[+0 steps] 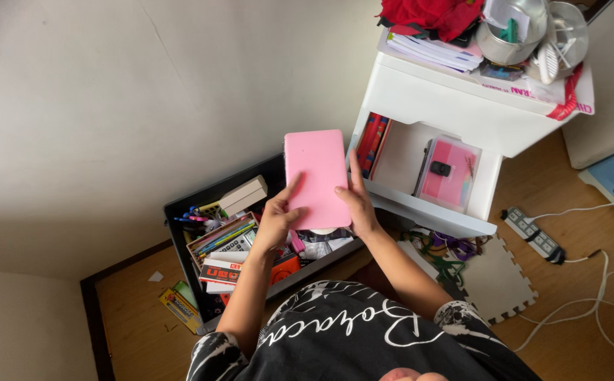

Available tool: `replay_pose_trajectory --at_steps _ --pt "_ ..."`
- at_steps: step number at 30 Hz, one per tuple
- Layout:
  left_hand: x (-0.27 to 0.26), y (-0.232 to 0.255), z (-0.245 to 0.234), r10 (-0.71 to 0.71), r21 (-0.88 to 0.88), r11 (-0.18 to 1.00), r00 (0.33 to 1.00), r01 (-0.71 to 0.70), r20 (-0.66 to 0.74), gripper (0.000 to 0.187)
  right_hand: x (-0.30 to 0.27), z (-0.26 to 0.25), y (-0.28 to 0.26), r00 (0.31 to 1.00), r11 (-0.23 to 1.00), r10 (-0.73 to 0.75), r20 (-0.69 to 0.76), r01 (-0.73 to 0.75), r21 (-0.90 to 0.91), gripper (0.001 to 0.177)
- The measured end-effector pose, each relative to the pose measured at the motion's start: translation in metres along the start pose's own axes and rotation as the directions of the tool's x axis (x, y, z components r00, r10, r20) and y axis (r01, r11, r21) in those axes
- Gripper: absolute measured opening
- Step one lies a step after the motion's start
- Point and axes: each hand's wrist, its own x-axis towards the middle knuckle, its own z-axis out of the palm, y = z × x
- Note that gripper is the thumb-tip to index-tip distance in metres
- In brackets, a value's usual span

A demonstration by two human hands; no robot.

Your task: The person wipes the inside of a white plastic drawer with a red cloth, then places the drawer into a white cabinet. They transfer various items from a black storage bin into the drawer, including a pink plastic case, a red patterned pouch, a small wooden box, a red card pack, and a pink notebook.

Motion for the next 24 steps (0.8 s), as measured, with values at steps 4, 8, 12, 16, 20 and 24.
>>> replay_pose_trajectory --at_steps 4,8,12,16,20,24 --pt "0.014 -0.005 0.026 -0.013 0.006 1.000 0.998 0.013 0.060 0.104 -0.010 -0.030 -0.011 0.998 0.996 -0.044 -0.037 0.041 -0.078 0.057" --pt "0.032 -0.021 0.051 -0.071 0.057 0.996 0.987 0.063 0.146 0.099 -0.024 -0.064 -0.019 0.987 0.993 -0.063 -0.146 0.048 -0.104 0.050" --pt "0.054 -0.042 0.083 -0.095 0.033 0.995 0.970 0.090 0.225 0.097 -0.034 -0.095 -0.033 0.958 0.999 -0.035 -0.286 0.033 -0.010 0.054" --pt "0.073 -0.048 0.111 -0.286 0.150 0.955 0.932 0.257 0.223 0.094 -0.037 -0.120 -0.049 0.917 1.000 0.022 -0.398 -0.020 0.009 0.055" --pt "0.086 -0.049 0.129 -0.323 0.161 0.943 0.915 0.291 0.240 0.086 -0.028 -0.146 -0.068 0.865 0.994 0.065 -0.498 -0.100 -0.044 0.055" --pt "0.095 -0.073 0.129 -0.308 -0.054 0.941 0.909 0.335 0.281 0.083 -0.022 -0.175 -0.077 0.781 0.979 0.121 -0.613 -0.197 -0.058 0.054"
